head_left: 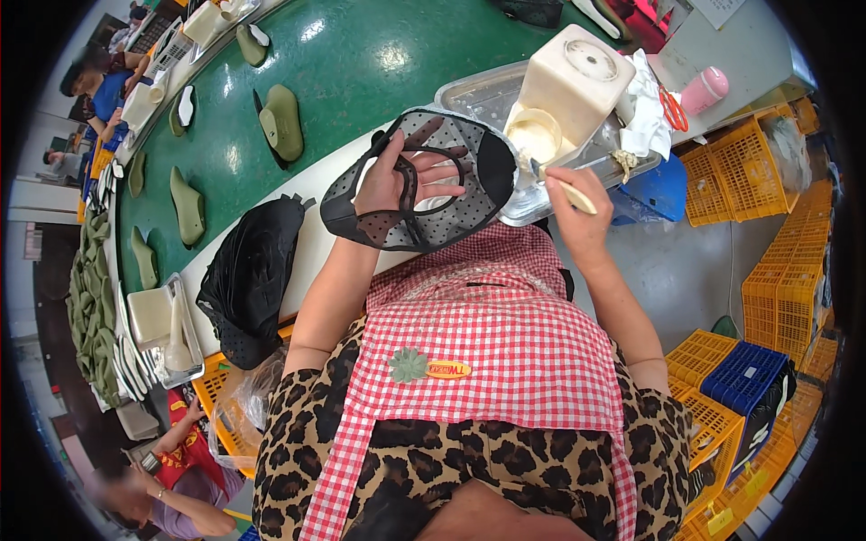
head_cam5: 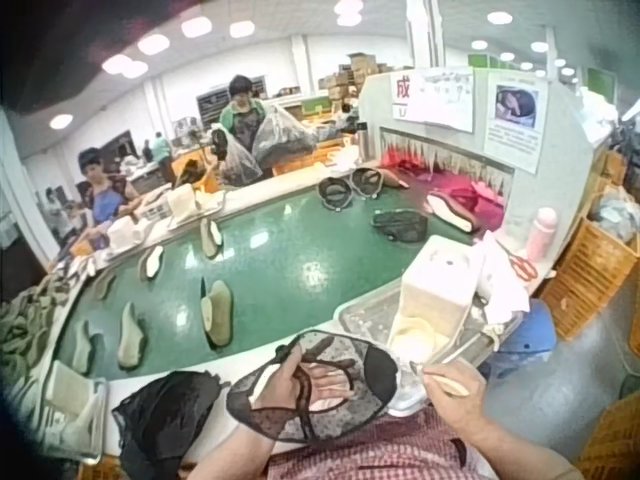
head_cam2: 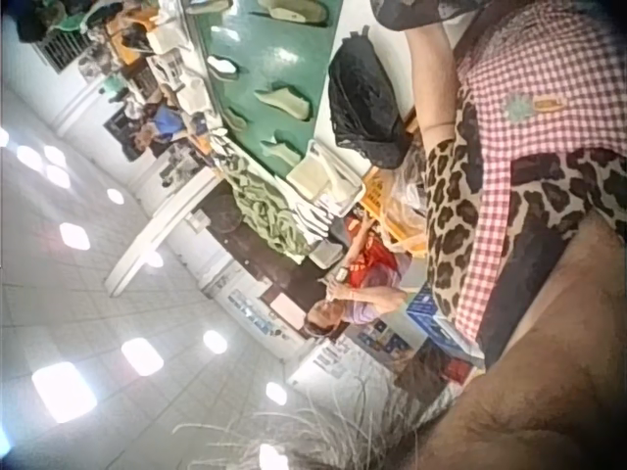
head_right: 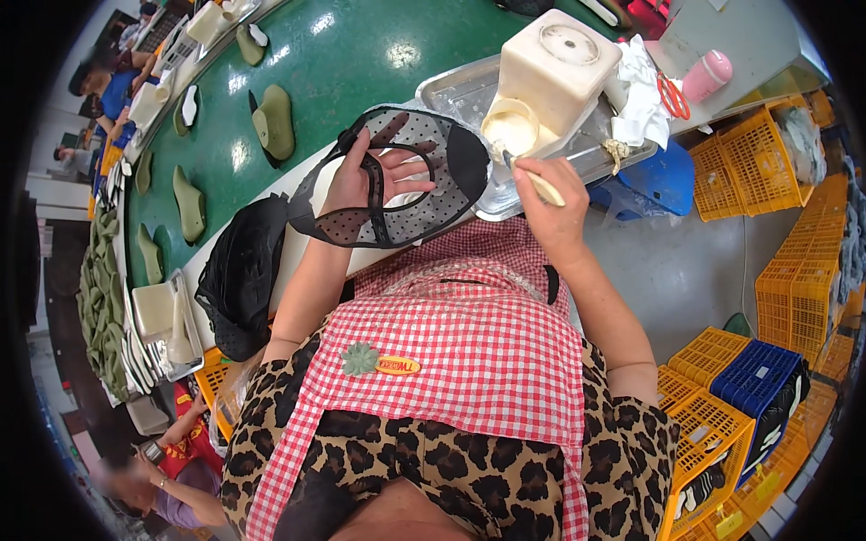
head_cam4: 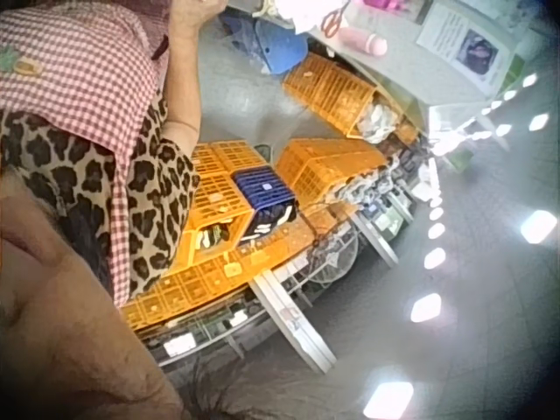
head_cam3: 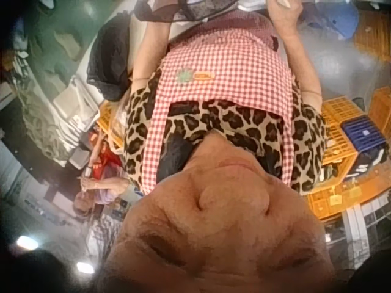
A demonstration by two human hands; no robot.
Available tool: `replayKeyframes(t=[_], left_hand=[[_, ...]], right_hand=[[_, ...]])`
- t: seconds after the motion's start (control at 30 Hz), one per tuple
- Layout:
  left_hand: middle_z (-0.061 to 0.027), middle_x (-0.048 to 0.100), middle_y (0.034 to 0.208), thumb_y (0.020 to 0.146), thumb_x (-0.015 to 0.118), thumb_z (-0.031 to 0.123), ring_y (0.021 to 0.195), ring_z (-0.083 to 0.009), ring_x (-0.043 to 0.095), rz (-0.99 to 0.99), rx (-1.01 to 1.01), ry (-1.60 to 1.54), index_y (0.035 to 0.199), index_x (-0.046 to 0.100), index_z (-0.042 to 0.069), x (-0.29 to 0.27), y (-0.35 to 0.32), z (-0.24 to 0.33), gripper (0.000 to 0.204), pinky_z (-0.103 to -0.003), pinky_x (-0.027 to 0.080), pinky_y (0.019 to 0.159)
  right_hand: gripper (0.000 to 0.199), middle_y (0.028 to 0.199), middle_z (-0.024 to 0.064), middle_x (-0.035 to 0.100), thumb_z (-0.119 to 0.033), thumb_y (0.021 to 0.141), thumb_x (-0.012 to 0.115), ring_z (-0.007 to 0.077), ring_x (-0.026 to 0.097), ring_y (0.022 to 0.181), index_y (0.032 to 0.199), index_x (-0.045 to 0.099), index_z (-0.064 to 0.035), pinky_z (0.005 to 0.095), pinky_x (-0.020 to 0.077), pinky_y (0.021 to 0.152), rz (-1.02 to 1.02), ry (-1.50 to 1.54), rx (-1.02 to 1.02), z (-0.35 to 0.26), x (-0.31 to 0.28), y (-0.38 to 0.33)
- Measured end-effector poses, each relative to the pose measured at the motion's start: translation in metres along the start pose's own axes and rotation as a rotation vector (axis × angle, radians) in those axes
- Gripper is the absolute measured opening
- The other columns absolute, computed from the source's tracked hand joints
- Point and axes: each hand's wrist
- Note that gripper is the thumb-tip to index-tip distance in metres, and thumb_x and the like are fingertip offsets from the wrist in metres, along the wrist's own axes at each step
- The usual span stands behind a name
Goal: Applying glue to the interior edges of black mesh shoe uppers using a small brush.
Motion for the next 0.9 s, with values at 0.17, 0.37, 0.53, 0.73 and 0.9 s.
replayKeyframes(t=[0.17,0.37,0.53,0.73,0.9], left_hand=[[-0.0315,0.054,0.134,0.105,0.036,0.051,0.121,-0.0445,0.057,0.007,0.067,-0.049,0.153,0.034,0.012,0.002,-0.011,0.008,0.062,-0.067,0.046,0.099],[-0.0346,0.052,0.134,0.104,0.036,0.052,0.120,-0.0439,0.058,0.043,0.122,0.012,0.152,0.034,0.012,0.006,-0.017,0.017,0.062,-0.066,0.045,0.100],[-0.0348,0.052,0.134,0.104,0.036,0.053,0.119,-0.0438,0.059,0.053,0.151,0.000,0.152,0.035,0.013,0.020,-0.013,0.009,0.063,-0.066,0.045,0.101],[-0.0298,0.053,0.137,0.104,0.038,0.051,0.131,-0.0478,0.048,-0.048,0.285,-0.164,0.152,0.037,0.019,0.019,-0.010,0.003,0.058,-0.071,0.031,0.109],[-0.0307,0.044,0.145,0.104,0.036,0.053,0.134,-0.0470,0.044,0.097,0.410,-0.048,0.153,0.033,0.020,0.031,-0.007,-0.003,0.059,-0.067,0.033,0.111]], right_hand=[[0.012,0.082,0.0104,0.070,-0.001,0.080,0.075,0.0248,0.064,0.073,0.092,0.072,-0.0018,0.0338,0.0502,0.068,-0.091,-0.050,-0.060,0.007,0.007,-0.017],[0.012,0.083,0.0095,0.069,-0.001,0.082,0.074,0.0204,0.062,0.073,0.094,0.073,-0.0007,0.0308,0.0488,0.068,-0.052,0.051,0.105,-0.020,-0.011,-0.007],[0.012,0.085,0.0096,0.069,0.000,0.082,0.073,0.0207,0.063,0.075,0.094,0.072,-0.0001,0.0310,0.0489,0.070,-0.028,0.075,0.004,-0.030,0.000,0.009],[0.012,0.084,0.0097,0.070,0.000,0.080,0.074,0.0240,0.063,0.074,0.092,0.071,-0.0013,0.0331,0.0495,0.070,-0.057,0.018,-0.049,-0.029,0.011,-0.009],[0.012,0.084,0.0100,0.070,0.000,0.080,0.074,0.0246,0.062,0.073,0.092,0.071,-0.0014,0.0336,0.0488,0.069,-0.203,0.092,-0.088,-0.033,0.015,-0.020]])
Point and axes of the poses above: each hand's wrist, its own y-axis towards the middle knuckle, its own x-axis out of the palm, z = x × y
